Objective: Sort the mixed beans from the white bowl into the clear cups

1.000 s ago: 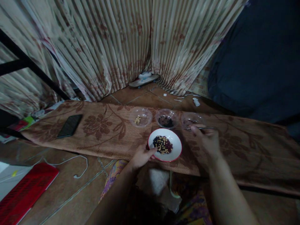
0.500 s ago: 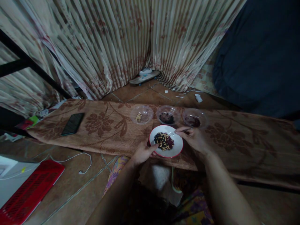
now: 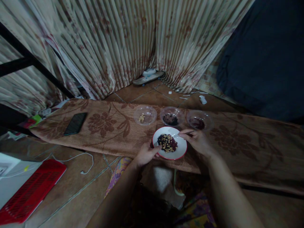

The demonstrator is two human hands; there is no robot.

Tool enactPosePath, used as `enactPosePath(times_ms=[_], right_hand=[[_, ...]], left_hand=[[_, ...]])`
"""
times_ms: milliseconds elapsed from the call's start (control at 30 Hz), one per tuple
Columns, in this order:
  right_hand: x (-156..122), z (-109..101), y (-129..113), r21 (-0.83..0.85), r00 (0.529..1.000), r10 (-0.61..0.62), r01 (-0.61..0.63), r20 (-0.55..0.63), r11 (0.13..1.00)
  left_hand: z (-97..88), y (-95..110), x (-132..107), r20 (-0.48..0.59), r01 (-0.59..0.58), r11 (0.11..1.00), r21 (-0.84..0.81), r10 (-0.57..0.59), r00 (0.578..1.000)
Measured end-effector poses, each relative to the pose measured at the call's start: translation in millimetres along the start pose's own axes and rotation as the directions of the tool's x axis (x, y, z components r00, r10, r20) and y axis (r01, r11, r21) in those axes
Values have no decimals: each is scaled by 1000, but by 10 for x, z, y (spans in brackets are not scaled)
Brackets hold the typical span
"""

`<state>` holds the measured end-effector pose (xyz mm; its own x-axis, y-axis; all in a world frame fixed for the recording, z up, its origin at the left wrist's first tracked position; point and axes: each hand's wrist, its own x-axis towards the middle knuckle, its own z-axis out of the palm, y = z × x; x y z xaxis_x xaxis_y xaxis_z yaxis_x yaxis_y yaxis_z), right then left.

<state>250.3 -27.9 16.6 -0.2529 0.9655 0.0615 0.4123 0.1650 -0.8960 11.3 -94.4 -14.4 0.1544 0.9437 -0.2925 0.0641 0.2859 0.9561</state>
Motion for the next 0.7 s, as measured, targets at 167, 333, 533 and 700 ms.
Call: enactPosePath(times_ms=[167, 333, 533, 700], right_hand=[[5, 3, 6, 7, 1000, 5, -5, 3, 1000], [0, 12, -1, 61, 998, 14, -10, -60, 998], [-38, -207, -142, 155, 943, -17, 72, -333, 985], [-2, -586, -1, 105, 693, 13, 91, -721, 990]], left_hand=[[0, 3, 1, 2, 9, 1000, -11, -9, 1000], [6, 9, -6, -21, 15, 1000, -23, -15, 1000], [-4, 22, -11, -2, 17, 1000, -19, -17, 1000], [-13, 40, -4, -26, 0, 1000, 19, 0, 1000]])
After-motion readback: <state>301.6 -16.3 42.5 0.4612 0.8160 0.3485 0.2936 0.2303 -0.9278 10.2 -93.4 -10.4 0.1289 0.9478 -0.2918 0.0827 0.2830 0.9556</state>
